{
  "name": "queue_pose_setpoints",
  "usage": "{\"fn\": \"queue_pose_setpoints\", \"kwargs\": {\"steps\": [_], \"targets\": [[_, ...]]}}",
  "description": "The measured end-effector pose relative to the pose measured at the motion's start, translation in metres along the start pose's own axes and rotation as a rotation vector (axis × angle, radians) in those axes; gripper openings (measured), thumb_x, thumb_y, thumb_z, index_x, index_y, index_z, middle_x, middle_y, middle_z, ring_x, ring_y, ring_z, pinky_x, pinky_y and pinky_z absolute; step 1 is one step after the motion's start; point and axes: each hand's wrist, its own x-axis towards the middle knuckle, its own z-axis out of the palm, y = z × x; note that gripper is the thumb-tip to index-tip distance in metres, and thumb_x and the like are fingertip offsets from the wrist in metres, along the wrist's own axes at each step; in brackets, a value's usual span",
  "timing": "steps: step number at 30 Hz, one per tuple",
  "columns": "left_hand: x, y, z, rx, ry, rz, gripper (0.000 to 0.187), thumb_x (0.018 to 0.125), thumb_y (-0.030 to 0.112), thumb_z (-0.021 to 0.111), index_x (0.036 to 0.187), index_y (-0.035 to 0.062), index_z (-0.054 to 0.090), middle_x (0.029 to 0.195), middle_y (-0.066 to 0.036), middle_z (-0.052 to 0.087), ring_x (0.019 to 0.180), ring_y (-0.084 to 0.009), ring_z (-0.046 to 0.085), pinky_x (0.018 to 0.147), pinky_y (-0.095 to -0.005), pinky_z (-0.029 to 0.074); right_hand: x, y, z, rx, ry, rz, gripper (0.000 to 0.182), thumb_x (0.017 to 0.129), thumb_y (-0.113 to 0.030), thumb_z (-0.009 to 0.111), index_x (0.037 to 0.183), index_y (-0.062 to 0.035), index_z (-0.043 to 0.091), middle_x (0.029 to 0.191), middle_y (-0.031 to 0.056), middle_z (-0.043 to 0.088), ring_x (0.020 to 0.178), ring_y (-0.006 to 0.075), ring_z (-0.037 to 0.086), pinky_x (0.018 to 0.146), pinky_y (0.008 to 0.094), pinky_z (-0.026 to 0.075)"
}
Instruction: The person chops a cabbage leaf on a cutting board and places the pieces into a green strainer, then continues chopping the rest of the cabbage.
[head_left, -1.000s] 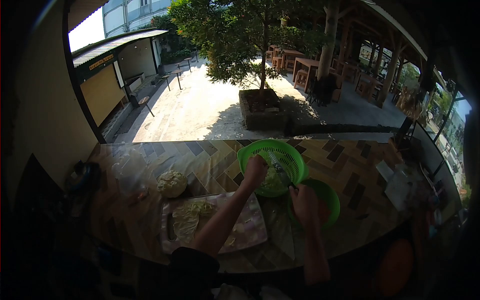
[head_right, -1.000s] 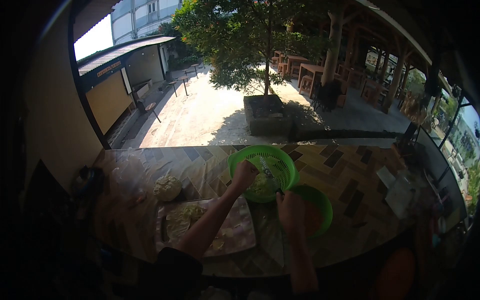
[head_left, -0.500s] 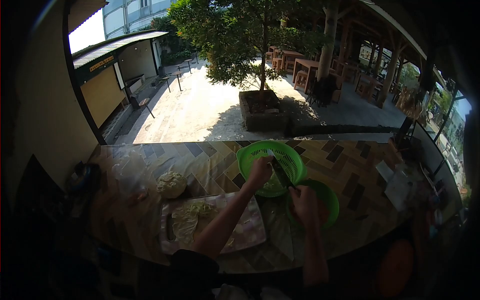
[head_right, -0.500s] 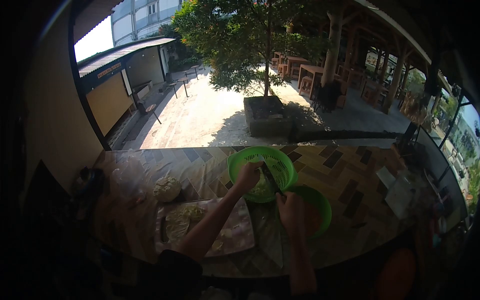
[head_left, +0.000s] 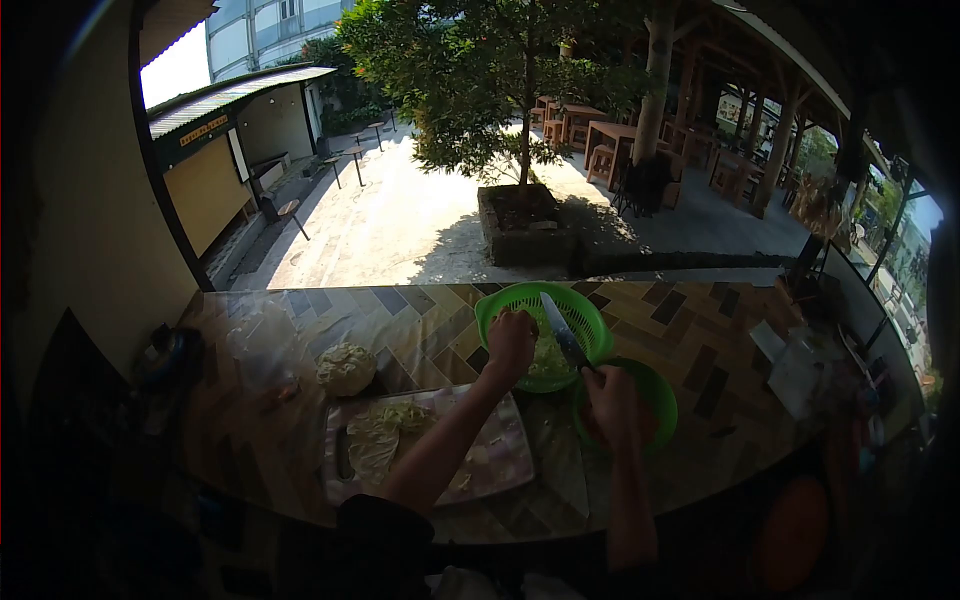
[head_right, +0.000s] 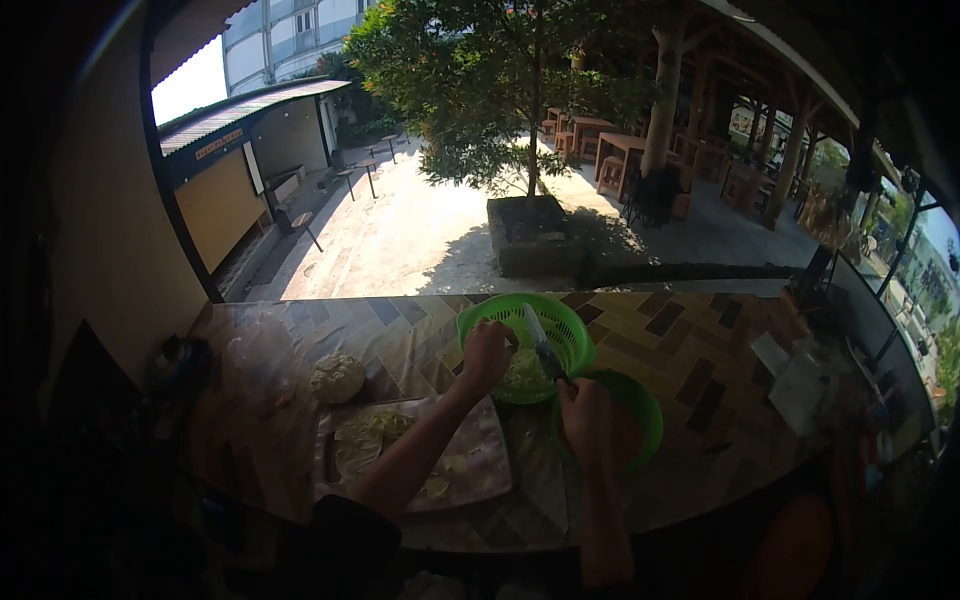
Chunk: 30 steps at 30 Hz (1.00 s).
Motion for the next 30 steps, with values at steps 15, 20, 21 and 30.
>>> {"fn": "queue_pose_setpoints", "kwargs": {"steps": [15, 20, 21, 30], "targets": [[-0.017, 0.024, -0.006, -0.508, -0.163, 0.241, 0.034, 0.082, -0.005, 0.055, 0.113, 0.0013, 0.067, 0.111, -0.019, 0.067, 0.106, -0.034, 0.063, 0.093, -0.0408, 0.05, 0.006, 0.005, 0.007, 0.055, 0.083, 0.006, 0.035, 0.09, -0.023, 0.064, 0.083, 0.0104, 0.061, 0.067, 0.0249, 0.058, 0.063, 0.0374, 0.062, 0.058, 0.0427, 0.044], [-0.019, 0.023, -0.008, -0.321, -0.278, 0.111, 0.027, 0.08, 0.002, 0.06, 0.104, 0.0024, 0.071, 0.099, -0.018, 0.07, 0.091, -0.0349, 0.067, 0.086, -0.0421, 0.052, 0.008, -0.001, 0.0, 0.089, 0.067, 0.079, 0.035, 0.09, -0.024, 0.064, 0.083, 0.0099, 0.062, 0.069, 0.0256, 0.059, 0.067, 0.0383, 0.062, 0.06, 0.0441, 0.044], [-0.017, 0.02, -0.005, -0.302, -0.227, 0.088, 0.023, 0.079, 0.004, 0.06, 0.099, 0.0026, 0.071, 0.094, -0.019, 0.07, 0.086, -0.0353, 0.067, 0.082, -0.0431, 0.053, 0.008, -0.005, -0.004, 0.109, 0.035, 0.12, 0.034, 0.091, -0.024, 0.063, 0.083, 0.0095, 0.062, 0.072, 0.0267, 0.059, 0.071, 0.0408, 0.062, 0.061, 0.0454, 0.044], [-0.006, 0.018, -0.028, -0.209, -0.026, -0.098, 0.015, 0.076, 0.016, 0.068, 0.087, 0.006, 0.07, 0.093, -0.017, 0.068, 0.092, -0.0346, 0.064, 0.079, -0.0404, 0.05, -0.007, -0.01, 0.0, -0.088, 0.121, -0.012, 0.031, 0.078, -0.024, 0.076, 0.098, -0.0007, 0.068, 0.085, 0.0188, 0.068, 0.084, 0.036, 0.067, 0.072, 0.0425, 0.05]]}}
